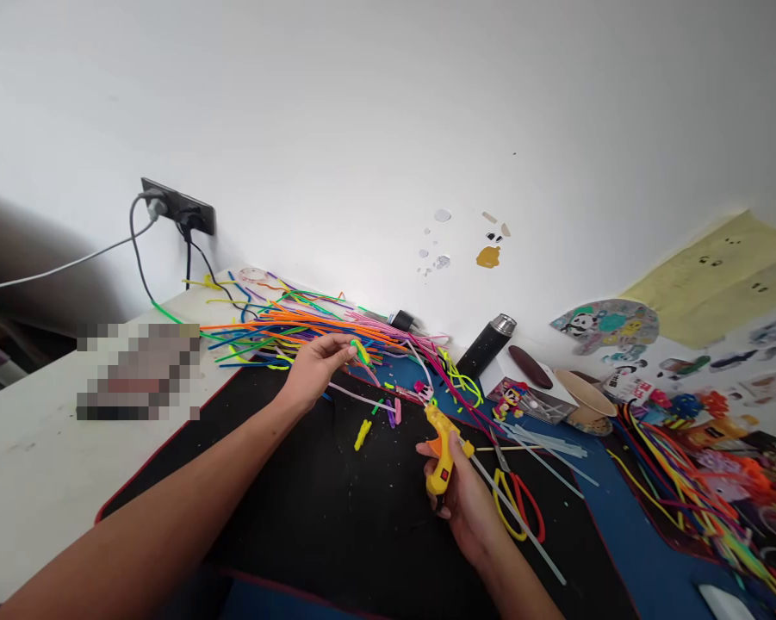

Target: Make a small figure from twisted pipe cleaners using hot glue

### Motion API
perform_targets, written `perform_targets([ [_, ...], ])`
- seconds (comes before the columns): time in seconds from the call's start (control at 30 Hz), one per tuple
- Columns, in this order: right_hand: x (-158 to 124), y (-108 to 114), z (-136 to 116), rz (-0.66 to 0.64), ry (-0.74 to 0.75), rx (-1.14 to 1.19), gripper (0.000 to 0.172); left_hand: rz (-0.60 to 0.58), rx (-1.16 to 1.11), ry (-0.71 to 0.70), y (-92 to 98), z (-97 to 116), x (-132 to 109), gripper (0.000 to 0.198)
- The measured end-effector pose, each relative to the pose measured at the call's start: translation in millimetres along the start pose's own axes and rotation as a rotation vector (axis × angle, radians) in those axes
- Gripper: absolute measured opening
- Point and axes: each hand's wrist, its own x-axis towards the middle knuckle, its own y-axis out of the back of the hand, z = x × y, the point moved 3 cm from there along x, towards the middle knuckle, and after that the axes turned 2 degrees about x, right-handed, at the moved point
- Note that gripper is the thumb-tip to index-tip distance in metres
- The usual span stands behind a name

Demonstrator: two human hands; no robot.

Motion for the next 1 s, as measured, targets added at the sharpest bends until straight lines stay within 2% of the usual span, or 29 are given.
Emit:
perform_targets([
  [0.23, 9, 4, 3, -0.006, -0.079, 0.050, 0.046, -0.055, 0.052, 0.019, -2.2, 0, -3, 0.043],
  [0.3, 12, 4, 1, -0.030, -0.099, 0.018, 0.047, -0.061, 0.077, 0.026, -2.6, 1, -4, 0.044],
  [0.47, 12, 11, 2, -0.136, -0.105, -0.401, 0.063, -0.064, 0.080, 0.024, -3.7, 1, -4, 0.047],
  [0.63, 1, 15, 0, -0.190, 0.019, -0.777, 0.059, -0.067, 0.075, 0.029, -4.8, -1, -4, 0.045],
  [0.73, -4, 0, -7, -0.186, 0.182, -0.897, 0.047, -0.081, 0.063, 0.035, -5.6, -2, -5, 0.044],
  [0.83, -7, -32, -17, -0.202, 0.412, -1.092, 0.032, -0.095, 0.057, 0.036, -6.1, -3, -6, 0.042],
  [0.9, -6, -56, -22, -0.204, 0.506, -1.261, 0.025, -0.099, 0.055, 0.030, -5.8, -4, -6, 0.041],
  [1.0, 0, -87, -28, -0.169, 0.622, -1.489, 0.028, -0.113, 0.057, 0.021, -5.5, -5, -5, 0.039],
])
